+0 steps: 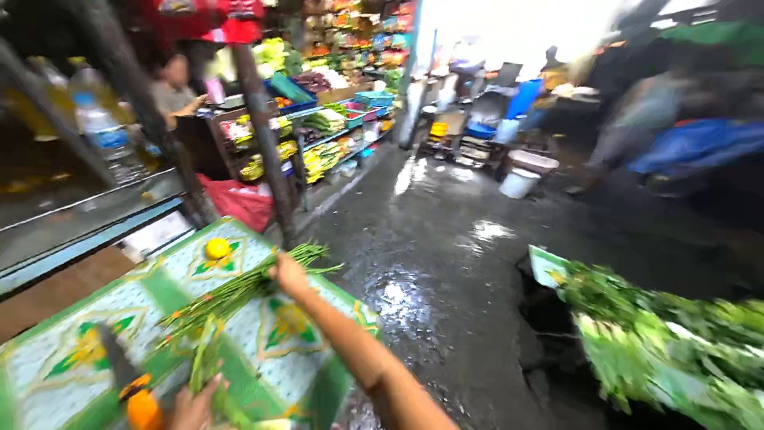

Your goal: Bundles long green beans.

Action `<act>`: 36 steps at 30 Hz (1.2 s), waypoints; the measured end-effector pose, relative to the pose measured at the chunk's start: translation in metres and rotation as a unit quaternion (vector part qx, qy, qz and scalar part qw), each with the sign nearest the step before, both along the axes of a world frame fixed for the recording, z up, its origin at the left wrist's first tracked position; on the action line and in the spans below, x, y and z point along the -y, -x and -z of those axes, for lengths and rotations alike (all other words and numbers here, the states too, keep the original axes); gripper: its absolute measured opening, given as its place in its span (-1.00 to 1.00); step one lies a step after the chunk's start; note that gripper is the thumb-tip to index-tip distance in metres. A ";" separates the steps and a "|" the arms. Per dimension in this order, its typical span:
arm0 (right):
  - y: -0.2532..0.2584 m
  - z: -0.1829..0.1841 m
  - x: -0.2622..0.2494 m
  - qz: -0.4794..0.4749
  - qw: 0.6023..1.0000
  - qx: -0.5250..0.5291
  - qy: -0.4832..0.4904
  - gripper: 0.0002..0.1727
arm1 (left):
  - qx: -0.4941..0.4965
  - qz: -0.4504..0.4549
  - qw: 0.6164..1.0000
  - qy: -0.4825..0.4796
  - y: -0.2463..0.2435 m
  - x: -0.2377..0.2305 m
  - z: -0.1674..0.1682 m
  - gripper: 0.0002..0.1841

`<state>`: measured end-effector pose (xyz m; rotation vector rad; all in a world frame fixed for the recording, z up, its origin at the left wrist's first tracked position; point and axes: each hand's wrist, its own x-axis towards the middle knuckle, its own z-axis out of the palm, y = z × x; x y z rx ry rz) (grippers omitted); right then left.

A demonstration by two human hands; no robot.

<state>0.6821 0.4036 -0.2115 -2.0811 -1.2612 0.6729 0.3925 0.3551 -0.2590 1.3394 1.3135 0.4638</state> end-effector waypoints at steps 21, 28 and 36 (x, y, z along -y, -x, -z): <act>0.068 0.051 0.056 -0.069 0.839 -0.538 -0.040 -0.58 | -0.003 -0.150 0.989 -0.009 0.033 -0.038 -0.003 -0.32; 0.071 0.064 0.058 -0.129 0.929 -0.346 -0.010 -0.45 | 0.008 -0.202 0.978 -0.048 0.035 -0.038 -0.001 -0.36; 0.107 0.074 0.052 -0.203 0.969 -0.019 0.137 -0.61 | 0.013 -0.196 0.980 0.017 0.031 -0.031 0.007 -0.58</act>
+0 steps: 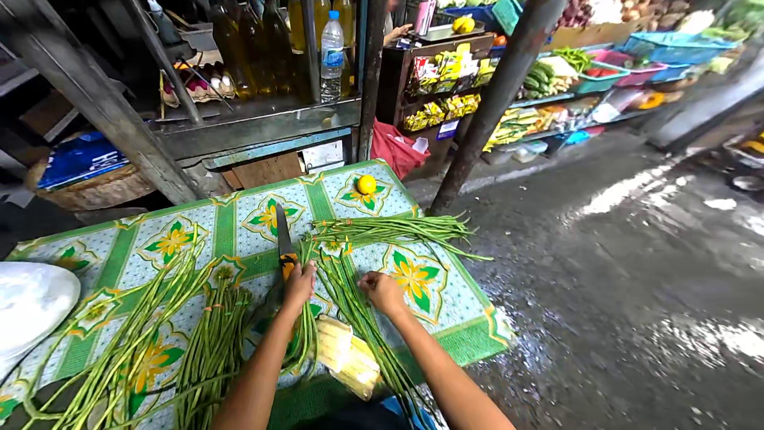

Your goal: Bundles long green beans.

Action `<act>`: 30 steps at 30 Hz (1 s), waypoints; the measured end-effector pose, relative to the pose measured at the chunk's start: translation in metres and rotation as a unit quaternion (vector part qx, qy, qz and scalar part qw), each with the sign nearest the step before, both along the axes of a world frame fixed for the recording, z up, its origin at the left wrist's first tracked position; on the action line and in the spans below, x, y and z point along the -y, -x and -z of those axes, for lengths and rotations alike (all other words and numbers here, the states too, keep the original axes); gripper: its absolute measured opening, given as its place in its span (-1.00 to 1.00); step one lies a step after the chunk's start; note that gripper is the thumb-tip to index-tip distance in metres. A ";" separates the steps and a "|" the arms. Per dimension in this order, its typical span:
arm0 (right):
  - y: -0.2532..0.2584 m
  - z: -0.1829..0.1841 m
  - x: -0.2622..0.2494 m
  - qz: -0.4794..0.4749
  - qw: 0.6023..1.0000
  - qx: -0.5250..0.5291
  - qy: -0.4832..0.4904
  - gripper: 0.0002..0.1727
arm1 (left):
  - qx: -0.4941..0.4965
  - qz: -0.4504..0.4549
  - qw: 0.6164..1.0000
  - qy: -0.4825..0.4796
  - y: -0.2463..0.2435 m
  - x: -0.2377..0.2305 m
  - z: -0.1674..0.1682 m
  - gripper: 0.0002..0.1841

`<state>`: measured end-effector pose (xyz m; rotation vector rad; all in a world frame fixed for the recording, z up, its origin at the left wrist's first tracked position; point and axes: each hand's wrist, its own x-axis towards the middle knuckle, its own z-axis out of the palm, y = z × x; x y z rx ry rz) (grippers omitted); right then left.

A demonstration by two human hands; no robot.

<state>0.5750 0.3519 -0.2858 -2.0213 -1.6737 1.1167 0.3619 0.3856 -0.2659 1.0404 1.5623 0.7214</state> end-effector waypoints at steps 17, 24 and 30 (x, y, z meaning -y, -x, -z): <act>0.068 0.004 -0.002 -0.039 0.984 0.160 0.070 -0.42 | -0.130 -0.045 0.990 0.023 -0.021 -0.011 0.057 -0.51; 0.057 0.011 -0.006 -0.045 0.990 0.125 0.049 -0.49 | -0.195 0.146 0.966 0.085 -0.028 -0.005 0.041 -0.61; 0.024 0.029 -0.012 -0.048 0.998 -0.047 -0.010 -0.63 | -0.118 0.144 0.978 0.093 -0.040 0.003 0.028 -0.58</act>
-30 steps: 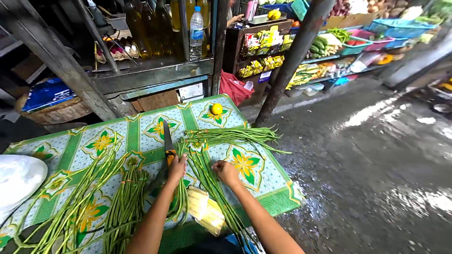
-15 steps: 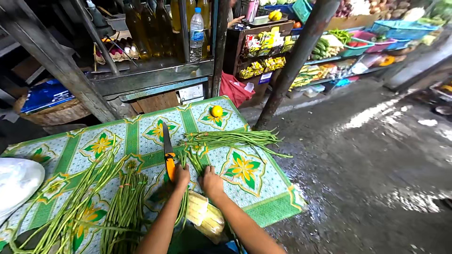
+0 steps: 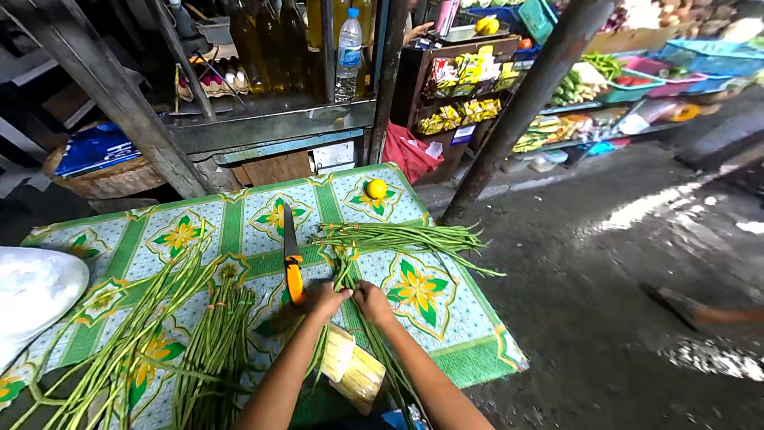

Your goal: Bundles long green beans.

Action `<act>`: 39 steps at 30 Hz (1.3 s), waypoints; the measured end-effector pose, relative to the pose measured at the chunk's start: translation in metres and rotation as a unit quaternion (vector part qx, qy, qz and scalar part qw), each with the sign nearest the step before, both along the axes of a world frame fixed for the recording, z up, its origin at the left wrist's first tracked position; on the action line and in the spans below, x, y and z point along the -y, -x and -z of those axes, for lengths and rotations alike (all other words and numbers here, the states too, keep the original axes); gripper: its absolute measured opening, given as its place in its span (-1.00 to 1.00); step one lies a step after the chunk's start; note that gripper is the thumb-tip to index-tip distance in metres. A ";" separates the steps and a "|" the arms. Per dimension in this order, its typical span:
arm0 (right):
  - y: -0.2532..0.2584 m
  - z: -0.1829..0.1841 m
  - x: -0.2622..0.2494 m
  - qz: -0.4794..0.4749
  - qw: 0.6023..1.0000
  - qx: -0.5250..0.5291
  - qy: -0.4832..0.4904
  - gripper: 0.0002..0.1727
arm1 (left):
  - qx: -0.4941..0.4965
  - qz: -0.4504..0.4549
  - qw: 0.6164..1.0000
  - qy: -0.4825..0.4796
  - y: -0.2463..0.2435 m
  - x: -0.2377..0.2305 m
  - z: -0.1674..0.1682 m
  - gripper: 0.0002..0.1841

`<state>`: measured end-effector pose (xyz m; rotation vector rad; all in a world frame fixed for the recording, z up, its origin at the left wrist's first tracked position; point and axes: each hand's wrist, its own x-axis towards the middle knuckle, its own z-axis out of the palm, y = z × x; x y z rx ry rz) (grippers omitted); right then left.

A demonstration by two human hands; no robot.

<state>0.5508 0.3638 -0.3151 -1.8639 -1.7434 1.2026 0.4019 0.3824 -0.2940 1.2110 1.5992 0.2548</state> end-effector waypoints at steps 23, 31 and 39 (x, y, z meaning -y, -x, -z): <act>0.038 -0.005 0.020 -0.037 0.984 0.165 -0.051 -0.36 | -0.182 -0.249 0.928 -0.209 0.261 0.048 -0.176 -0.72; 0.045 -0.009 0.013 -0.035 0.973 0.228 -0.013 -0.52 | -0.292 -0.255 0.907 -0.162 0.347 0.033 -0.156 -0.43; 0.026 -0.099 0.028 0.015 0.974 -0.066 -0.215 -0.55 | 0.221 -0.171 0.928 -0.245 0.178 0.040 -0.204 -0.70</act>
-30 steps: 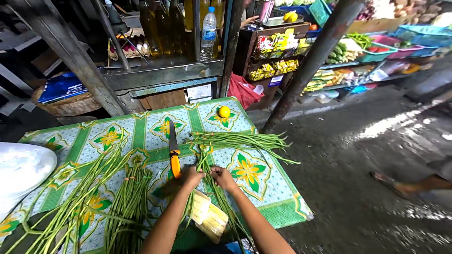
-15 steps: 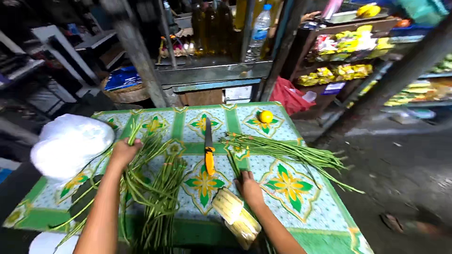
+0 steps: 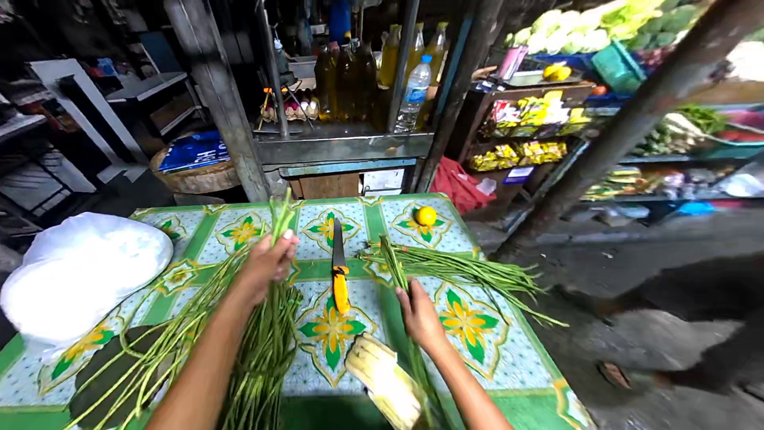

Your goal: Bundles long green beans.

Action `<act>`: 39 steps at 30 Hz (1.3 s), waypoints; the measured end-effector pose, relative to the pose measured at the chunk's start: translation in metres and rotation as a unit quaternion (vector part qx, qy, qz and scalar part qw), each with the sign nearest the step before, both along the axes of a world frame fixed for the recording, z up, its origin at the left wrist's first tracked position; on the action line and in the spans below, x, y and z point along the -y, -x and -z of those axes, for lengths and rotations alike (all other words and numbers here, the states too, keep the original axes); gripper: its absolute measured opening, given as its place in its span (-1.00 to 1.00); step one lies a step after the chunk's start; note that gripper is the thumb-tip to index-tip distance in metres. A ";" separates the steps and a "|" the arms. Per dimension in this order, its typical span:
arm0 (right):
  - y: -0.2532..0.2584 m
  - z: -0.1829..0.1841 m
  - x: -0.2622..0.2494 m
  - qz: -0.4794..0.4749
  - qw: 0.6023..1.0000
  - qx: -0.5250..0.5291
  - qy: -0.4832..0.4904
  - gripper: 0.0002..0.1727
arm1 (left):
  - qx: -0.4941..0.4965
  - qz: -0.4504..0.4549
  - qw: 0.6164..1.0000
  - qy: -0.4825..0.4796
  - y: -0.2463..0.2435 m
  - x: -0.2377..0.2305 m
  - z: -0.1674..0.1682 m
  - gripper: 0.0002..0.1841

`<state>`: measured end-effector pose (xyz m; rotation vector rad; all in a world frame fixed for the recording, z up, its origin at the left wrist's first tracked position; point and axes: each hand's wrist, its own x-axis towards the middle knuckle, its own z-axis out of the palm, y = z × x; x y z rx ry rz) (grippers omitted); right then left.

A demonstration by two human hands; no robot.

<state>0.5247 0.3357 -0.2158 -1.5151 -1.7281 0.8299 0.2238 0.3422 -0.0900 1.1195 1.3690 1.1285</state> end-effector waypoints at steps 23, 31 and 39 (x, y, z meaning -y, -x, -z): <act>-0.011 -0.131 0.032 -0.039 0.892 -0.447 -0.056 -0.45 | 0.141 0.255 0.944 -0.157 -0.143 -0.020 -0.026 -0.73; -0.034 -0.160 0.013 0.028 0.902 -0.401 -0.160 -0.83 | 0.159 0.238 0.948 -0.139 -0.129 -0.016 -0.022 -0.87; -0.036 -0.185 0.003 -0.065 0.959 -0.236 -0.143 -0.73 | 0.273 0.378 0.875 -0.126 -0.123 -0.011 -0.014 -0.67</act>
